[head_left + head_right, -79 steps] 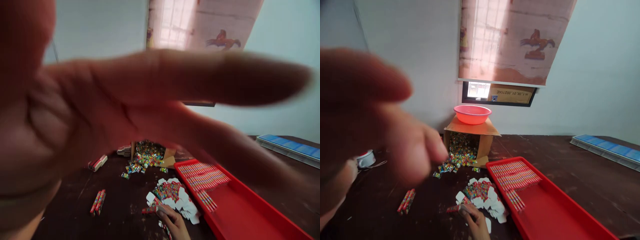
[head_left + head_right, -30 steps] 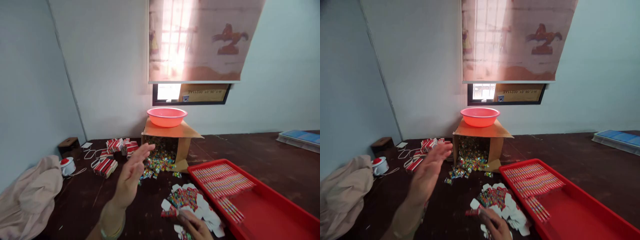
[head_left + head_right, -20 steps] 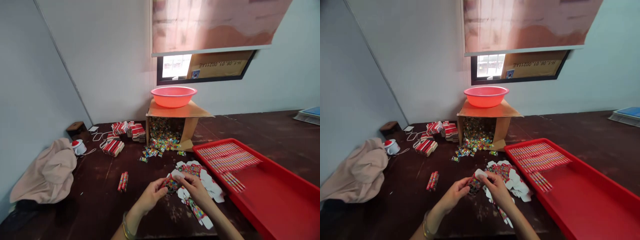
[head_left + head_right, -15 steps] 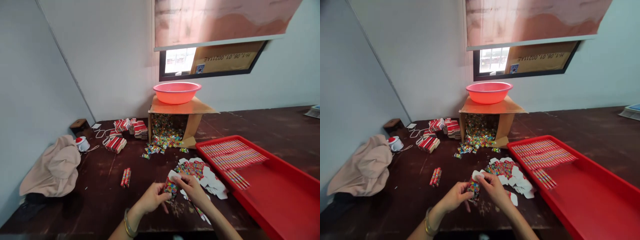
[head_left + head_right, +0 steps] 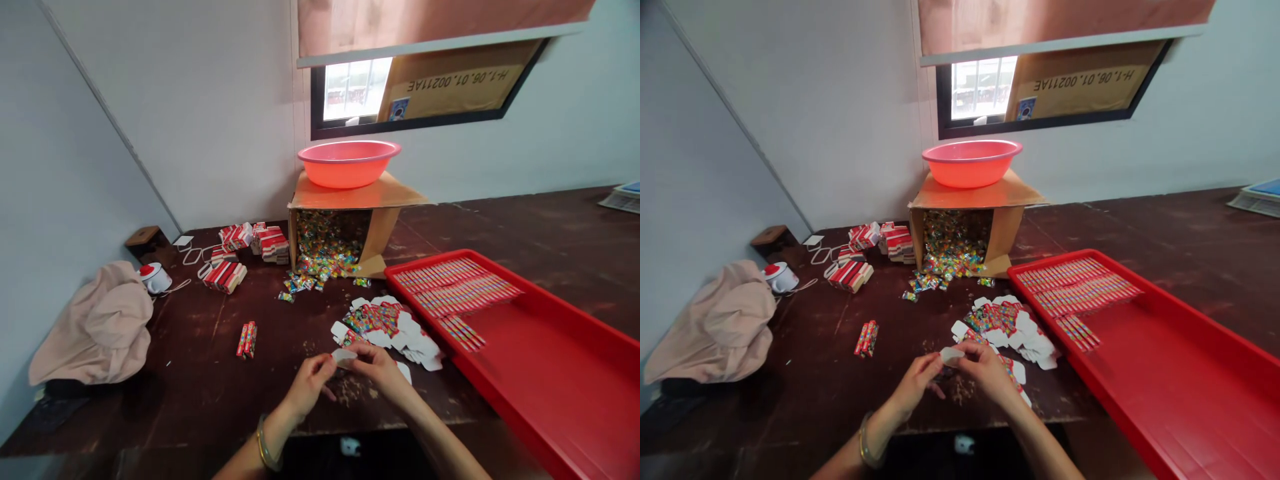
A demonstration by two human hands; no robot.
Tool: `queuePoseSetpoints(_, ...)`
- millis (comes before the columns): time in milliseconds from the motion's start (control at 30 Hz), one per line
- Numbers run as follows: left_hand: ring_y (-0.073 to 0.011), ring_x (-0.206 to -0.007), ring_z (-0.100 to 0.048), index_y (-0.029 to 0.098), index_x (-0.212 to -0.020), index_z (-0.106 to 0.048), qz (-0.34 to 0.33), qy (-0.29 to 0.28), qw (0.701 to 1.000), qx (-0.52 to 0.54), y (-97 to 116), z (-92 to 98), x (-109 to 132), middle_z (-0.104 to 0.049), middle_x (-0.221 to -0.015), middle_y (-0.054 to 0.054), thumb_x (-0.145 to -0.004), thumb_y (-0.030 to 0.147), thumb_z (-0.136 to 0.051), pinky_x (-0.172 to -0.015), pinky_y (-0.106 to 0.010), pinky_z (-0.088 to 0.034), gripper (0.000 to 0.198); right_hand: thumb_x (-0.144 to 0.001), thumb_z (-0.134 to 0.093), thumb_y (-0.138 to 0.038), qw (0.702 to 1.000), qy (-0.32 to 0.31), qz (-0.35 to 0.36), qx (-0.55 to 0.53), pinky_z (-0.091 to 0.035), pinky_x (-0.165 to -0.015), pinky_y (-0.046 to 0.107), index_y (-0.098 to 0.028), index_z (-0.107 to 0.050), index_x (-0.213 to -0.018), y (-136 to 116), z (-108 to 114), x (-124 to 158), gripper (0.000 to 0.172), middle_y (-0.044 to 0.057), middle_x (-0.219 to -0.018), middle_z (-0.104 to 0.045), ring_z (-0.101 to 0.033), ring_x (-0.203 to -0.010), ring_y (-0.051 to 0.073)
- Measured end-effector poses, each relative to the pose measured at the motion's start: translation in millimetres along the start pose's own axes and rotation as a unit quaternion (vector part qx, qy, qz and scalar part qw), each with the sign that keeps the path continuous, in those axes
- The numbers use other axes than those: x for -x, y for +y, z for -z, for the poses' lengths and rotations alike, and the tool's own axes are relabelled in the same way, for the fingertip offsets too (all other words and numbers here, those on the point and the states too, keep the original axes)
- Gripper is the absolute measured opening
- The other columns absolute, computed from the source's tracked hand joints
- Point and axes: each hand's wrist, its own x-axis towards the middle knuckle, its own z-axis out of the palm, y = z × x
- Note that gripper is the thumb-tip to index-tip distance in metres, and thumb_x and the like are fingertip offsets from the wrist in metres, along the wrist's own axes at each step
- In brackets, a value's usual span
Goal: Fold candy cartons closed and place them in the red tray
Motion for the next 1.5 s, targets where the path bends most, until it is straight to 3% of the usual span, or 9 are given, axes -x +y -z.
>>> queuePoseSetpoints(200, -0.0289, -0.102, -0.056, 0.015, -0.106, -0.068, 0.089, -0.112, 0.986, 0.088, 8.7, 12.6, -2.8, -0.065, -0.107, -0.014, -0.080, 0.048, -0.053, -0.055, -0.028, -0.055, 0.045, -0.072, -0.067, -0.041, 0.992, -0.034, 0.048, 0.110, -0.048, -0.061, 0.027, -0.016, -0.071, -0.080, -8.8, -3.9, -3.2, 0.026, 0.005, -0.076, -0.068, -0.061, -0.068, 0.018)
queuePoseSetpoints(333, -0.0318, -0.109, -0.051, 0.014, -0.105, -0.069, 0.049, -0.090, 0.993, 0.065, 10.5, 13.0, -6.0, -0.064, -0.111, -0.015, -0.075, 0.039, -0.056, -0.053, -0.027, -0.055, 0.041, -0.075, -0.064, -0.040, 0.978, -0.029, 0.108, 0.179, -0.048, -0.077, 0.033, -0.017, -0.074, -0.085, -18.7, -4.6, -3.9, 0.027, 0.007, -0.082, -0.068, -0.061, -0.082, 0.022)
queuePoseSetpoints(533, -0.0242, -0.087, -0.059, 0.011, -0.100, -0.070, 0.053, -0.029, 0.991, 0.119, 9.9, 8.8, -3.2, -0.068, -0.095, -0.015, -0.080, 0.039, -0.052, -0.054, -0.029, -0.054, 0.039, -0.092, -0.046, -0.048, 0.963, -0.039, 0.166, 0.208, -0.048, -0.078, 0.033, -0.020, -0.074, -0.095, -21.3, -12.8, -0.7, 0.040, 0.009, -0.091, -0.067, -0.061, -0.086, 0.022)
queuePoseSetpoints(733, -0.0197, -0.085, -0.061, 0.016, -0.107, -0.066, 0.072, -0.075, 0.978, 0.182, 5.7, 14.5, 5.2, -0.065, -0.099, -0.010, -0.076, 0.033, -0.069, -0.070, -0.037, -0.057, 0.035, -0.089, -0.055, -0.045, 0.944, -0.004, 0.199, 0.262, -0.049, -0.078, 0.034, -0.023, -0.074, -0.090, -18.3, -9.8, -9.6, 0.030, 0.008, -0.087, -0.069, -0.062, -0.083, 0.023)
queuePoseSetpoints(967, -0.0204, -0.079, -0.062, 0.014, -0.110, -0.063, 0.067, 0.040, 0.992, 0.094, -4.7, 16.8, 8.5, -0.064, -0.098, -0.011, -0.080, 0.045, -0.061, -0.064, -0.037, -0.057, 0.043, -0.091, -0.049, -0.045, 0.909, -0.034, 0.193, 0.369, -0.045, -0.094, 0.040, -0.028, -0.066, -0.117, 11.7, -13.4, -9.4, 0.035, 0.010, -0.119, -0.058, -0.057, -0.108, 0.026)
queuePoseSetpoints(1100, -0.0259, -0.105, -0.058, 0.017, -0.119, -0.060, -0.068, 0.144, 0.979, -0.129, -13.6, 20.8, 10.9, -0.063, -0.116, -0.012, -0.082, 0.033, -0.057, -0.095, -0.043, -0.047, 0.040, -0.087, -0.052, -0.051, 0.949, 0.019, 0.152, 0.275, -0.045, -0.096, 0.040, -0.022, -0.066, -0.116, 51.3, -42.2, -40.9, 0.044, 0.012, -0.116, -0.060, -0.056, -0.109, 0.026)
queuePoseSetpoints(1200, -0.0264, -0.116, -0.052, 0.022, -0.125, -0.057, -0.109, 0.195, 0.938, -0.265, -14.9, 48.7, 22.9, -0.057, -0.127, -0.010, -0.082, 0.028, -0.056, -0.106, -0.041, -0.037, 0.043, -0.083, -0.052, -0.057, 0.976, -0.026, 0.100, 0.191, -0.054, -0.073, 0.034, -0.016, -0.068, -0.109, 70.9, -69.1, -77.2, 0.051, 0.009, -0.095, -0.068, -0.064, -0.081, 0.022)
queuePoseSetpoints(1367, -0.0282, -0.123, -0.047, 0.018, -0.132, -0.048, -0.057, 0.448, 0.822, -0.347, -17.2, 134.4, 39.1, -0.046, -0.133, -0.015, -0.085, 0.037, -0.049, -0.106, -0.043, -0.035, 0.051, -0.077, -0.055, -0.060, 0.974, -0.034, 0.103, 0.200, -0.053, -0.056, 0.029, -0.017, -0.068, -0.106, 77.7, -123.7, -138.1, 0.053, 0.005, -0.080, -0.067, -0.061, -0.063, 0.018)
queuePoseSetpoints(1500, -0.0256, -0.111, -0.056, 0.010, -0.124, -0.054, -0.015, 0.397, 0.847, -0.353, -29.5, 177.1, 31.3, -0.055, -0.119, -0.017, -0.087, 0.038, -0.044, -0.100, -0.040, -0.042, 0.047, -0.080, -0.055, -0.055, 0.971, -0.041, 0.126, 0.199, -0.054, -0.064, 0.032, -0.016, -0.067, -0.108, 75.2, -163.3, -161.5, 0.050, 0.011, -0.102, -0.065, -0.062, -0.074, 0.020)
